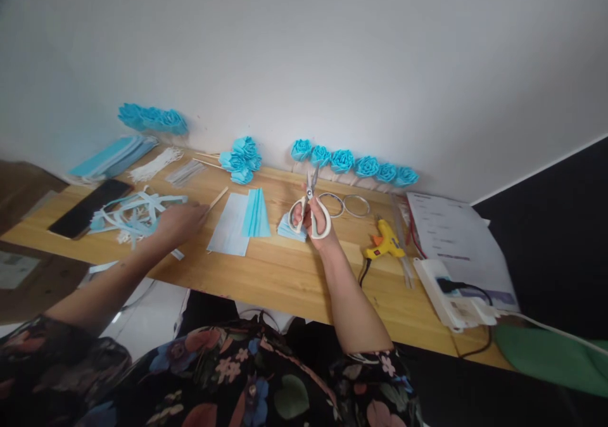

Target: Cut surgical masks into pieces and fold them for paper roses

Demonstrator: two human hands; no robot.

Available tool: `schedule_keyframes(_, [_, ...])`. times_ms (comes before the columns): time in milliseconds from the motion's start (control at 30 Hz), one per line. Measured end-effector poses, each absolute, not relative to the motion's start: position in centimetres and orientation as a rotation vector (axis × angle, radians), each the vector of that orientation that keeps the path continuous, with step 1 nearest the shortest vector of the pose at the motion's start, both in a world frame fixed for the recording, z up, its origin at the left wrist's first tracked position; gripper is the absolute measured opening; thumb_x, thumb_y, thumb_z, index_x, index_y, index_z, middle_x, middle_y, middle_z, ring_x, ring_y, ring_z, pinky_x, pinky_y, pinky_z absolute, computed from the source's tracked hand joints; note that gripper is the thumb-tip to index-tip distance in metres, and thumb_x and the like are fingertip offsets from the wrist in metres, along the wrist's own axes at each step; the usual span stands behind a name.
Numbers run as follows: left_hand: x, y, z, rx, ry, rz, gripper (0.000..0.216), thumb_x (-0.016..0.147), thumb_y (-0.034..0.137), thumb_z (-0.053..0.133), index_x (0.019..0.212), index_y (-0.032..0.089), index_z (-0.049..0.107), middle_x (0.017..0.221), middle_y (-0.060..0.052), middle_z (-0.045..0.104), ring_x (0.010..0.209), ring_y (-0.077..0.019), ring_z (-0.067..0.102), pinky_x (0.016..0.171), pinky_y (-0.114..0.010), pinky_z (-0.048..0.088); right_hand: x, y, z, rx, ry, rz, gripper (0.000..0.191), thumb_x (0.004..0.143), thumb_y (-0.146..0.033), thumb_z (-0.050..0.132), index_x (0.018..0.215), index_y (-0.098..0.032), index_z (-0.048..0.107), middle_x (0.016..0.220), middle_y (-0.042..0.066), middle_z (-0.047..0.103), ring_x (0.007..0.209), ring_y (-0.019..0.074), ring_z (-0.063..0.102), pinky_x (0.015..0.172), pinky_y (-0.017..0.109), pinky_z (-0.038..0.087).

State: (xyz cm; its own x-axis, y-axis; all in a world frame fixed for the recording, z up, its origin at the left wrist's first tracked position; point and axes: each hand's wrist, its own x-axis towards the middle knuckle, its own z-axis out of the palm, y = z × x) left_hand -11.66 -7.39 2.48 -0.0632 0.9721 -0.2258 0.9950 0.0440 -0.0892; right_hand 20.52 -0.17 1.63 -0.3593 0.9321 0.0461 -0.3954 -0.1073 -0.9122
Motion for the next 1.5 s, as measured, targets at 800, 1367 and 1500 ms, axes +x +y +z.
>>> schedule_keyframes(800, [-19.2,-4.2,1.9,2.264,2.384,-0.162,0.042,0.095,0.031,0.041,0.122,0.023,0.072,0.153,-0.014,0.048,0.137,-0.0356,0.046,0.111,-0.05,0.033,20.4,-0.5,2.4,-0.731,-1.138,1.622,0.052,0.081,-0.072,0.064,0.111,-0.029,0.067,0.067,-0.002,0.051,0.055,0.0157,0.05,0.044,0.029,0.041])
schedule_keyframes(1367, [-22.4,-10.9,2.0,2.271,2.226,-0.108,0.04,0.095,0.039,0.041,0.1,0.024,0.078,0.148,-0.012,0.057,0.137,-0.0343,0.051,0.115,-0.051,0.034,20.6,-0.2,1.7,-0.668,-1.085,1.696,0.044,0.082,-0.065,0.07,0.107,-0.029,0.068,0.067,-0.003,0.052,0.056,0.0139,0.05,0.049,0.03,0.045])
schedule_keyframes(1500, [-25.2,-10.4,2.0,2.259,2.179,0.236,0.05,0.097,0.047,0.035,0.107,0.017,0.074,0.139,-0.016,0.065,0.13,-0.03,0.059,0.111,-0.046,0.042,20.6,-0.2,1.7,-0.699,-1.097,1.683,0.049,0.076,-0.068,0.072,0.104,-0.028,0.068,0.066,-0.003,0.052,0.056,0.0144,0.05,0.049,0.03,0.045])
